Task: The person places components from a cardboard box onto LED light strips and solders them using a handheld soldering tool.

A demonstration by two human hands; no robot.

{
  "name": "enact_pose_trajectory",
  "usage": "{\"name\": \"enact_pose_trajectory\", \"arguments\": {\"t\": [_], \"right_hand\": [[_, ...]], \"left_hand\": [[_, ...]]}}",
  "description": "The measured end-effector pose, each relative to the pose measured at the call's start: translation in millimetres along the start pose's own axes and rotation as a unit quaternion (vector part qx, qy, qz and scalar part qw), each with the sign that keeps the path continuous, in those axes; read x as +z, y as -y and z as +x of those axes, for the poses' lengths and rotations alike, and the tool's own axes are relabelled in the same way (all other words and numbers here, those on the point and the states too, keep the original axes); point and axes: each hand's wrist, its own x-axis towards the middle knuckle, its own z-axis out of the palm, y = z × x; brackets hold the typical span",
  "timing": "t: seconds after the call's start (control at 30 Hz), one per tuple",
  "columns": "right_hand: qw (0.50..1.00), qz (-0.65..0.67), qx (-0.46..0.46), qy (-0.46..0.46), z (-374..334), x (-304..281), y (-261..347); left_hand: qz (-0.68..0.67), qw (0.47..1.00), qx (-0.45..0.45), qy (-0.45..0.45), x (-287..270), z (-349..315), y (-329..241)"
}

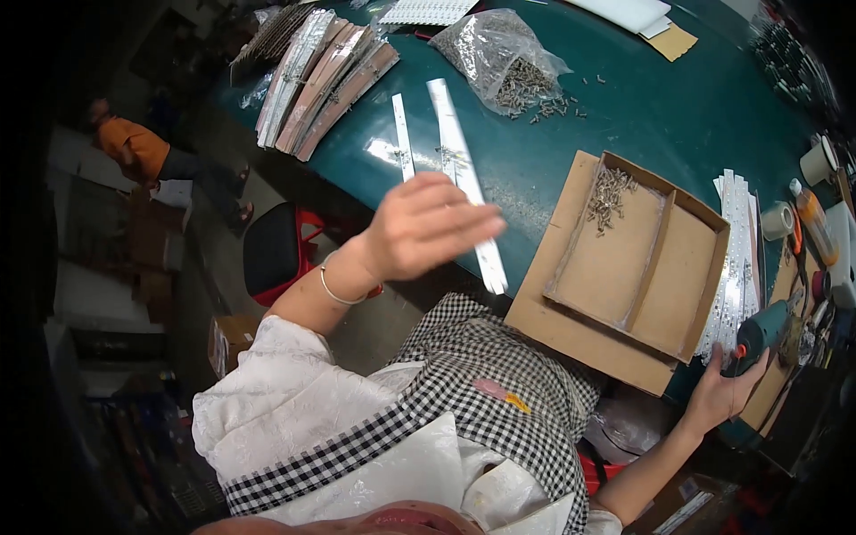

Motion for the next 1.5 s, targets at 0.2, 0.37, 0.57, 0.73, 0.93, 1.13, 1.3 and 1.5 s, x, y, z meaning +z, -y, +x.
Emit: {"name": "enact_pose_trajectory", "arguments": {"t": [0.2,0.37,0.57,0.73,0.93,1.13,1.3,1.5], "right_hand": [[1.0,-0.018,-0.02,0.01,-0.1,-1.2,5.3],[0.999,-0.009,-0.03,0.031,0.8,-2.7,11.0],[0.998,-0.038,-0.049,0.03,1.7,1.2,10.5],[0.996,-0.037,-0.071,0.026,4.8,0.9,3.5],[0.995,-0.007,-0.069,0.07,11.2,-8.1,2.5],[0.959,0.268,0.071,0.058,-4.3,4.7,-45.5],[0.912,0.401,0.082,0.011,-21.6,-40.2,41.2],[0.814,0.555,0.14,0.096,-76.7,-62.7,81.2]], "left_hand": [[0.06,0.998,-0.031,0.0,13.0,-54.8,42.3],[0.04,0.998,-0.052,0.0,21.4,-67.9,43.6],[0.004,0.989,-0.106,0.104,14.6,-78.7,42.6],[0.005,0.979,-0.12,0.163,7.0,-74.7,40.4],[0.013,0.972,-0.129,0.196,-2.3,-56.0,31.1],[-0.038,0.987,-0.116,0.104,8.1,-17.7,24.7],[-0.113,0.981,-0.11,0.11,53.8,35.9,18.4],[-0.095,0.969,-0.098,0.203,121.1,88.7,-0.8]]}}
